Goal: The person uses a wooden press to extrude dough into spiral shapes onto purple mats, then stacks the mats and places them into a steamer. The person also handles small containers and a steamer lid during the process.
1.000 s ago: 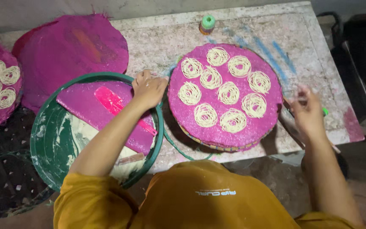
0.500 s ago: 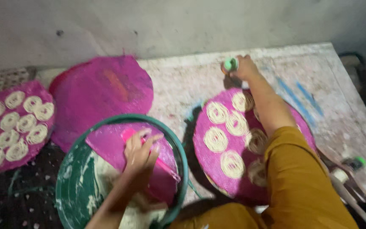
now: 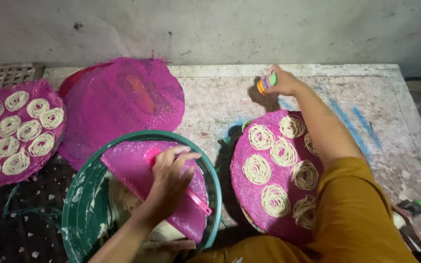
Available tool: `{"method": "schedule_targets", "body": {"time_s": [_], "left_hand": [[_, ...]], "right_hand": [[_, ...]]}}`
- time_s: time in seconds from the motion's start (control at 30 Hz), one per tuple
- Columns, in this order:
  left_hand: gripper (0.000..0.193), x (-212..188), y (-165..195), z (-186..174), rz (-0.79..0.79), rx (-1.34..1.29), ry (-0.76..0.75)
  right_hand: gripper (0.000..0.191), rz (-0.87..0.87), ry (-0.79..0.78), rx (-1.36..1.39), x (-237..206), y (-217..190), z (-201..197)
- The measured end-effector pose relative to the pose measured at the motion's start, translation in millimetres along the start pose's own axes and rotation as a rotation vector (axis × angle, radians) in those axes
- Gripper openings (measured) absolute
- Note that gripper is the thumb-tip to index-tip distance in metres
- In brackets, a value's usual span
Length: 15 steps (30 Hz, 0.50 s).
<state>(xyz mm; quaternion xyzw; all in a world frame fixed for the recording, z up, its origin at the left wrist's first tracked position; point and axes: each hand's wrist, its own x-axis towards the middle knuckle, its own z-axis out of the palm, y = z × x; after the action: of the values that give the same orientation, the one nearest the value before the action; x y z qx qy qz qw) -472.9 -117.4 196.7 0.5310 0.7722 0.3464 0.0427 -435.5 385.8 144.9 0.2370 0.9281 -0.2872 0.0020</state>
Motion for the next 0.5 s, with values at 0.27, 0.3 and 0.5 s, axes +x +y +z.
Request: {"method": "schedule_targets", "body": {"time_s": [0.27, 0.3, 0.5], "left_hand": [[0.071, 69, 79, 77, -0.404, -1.33, -0.183], [0.071, 73, 91, 85, -0.419, -1.455, -0.216], [0.065, 50, 131, 102, -0.393, -1.527, -0.263]], "right_hand": [[0.067, -0.318, -0.123, 0.419, -199, -105, -49], [0.068, -0.4, -0.127, 0.392, -225, -116, -50], [0.073, -0.592, 0.11, 0.18, -323, -138, -44]]}}
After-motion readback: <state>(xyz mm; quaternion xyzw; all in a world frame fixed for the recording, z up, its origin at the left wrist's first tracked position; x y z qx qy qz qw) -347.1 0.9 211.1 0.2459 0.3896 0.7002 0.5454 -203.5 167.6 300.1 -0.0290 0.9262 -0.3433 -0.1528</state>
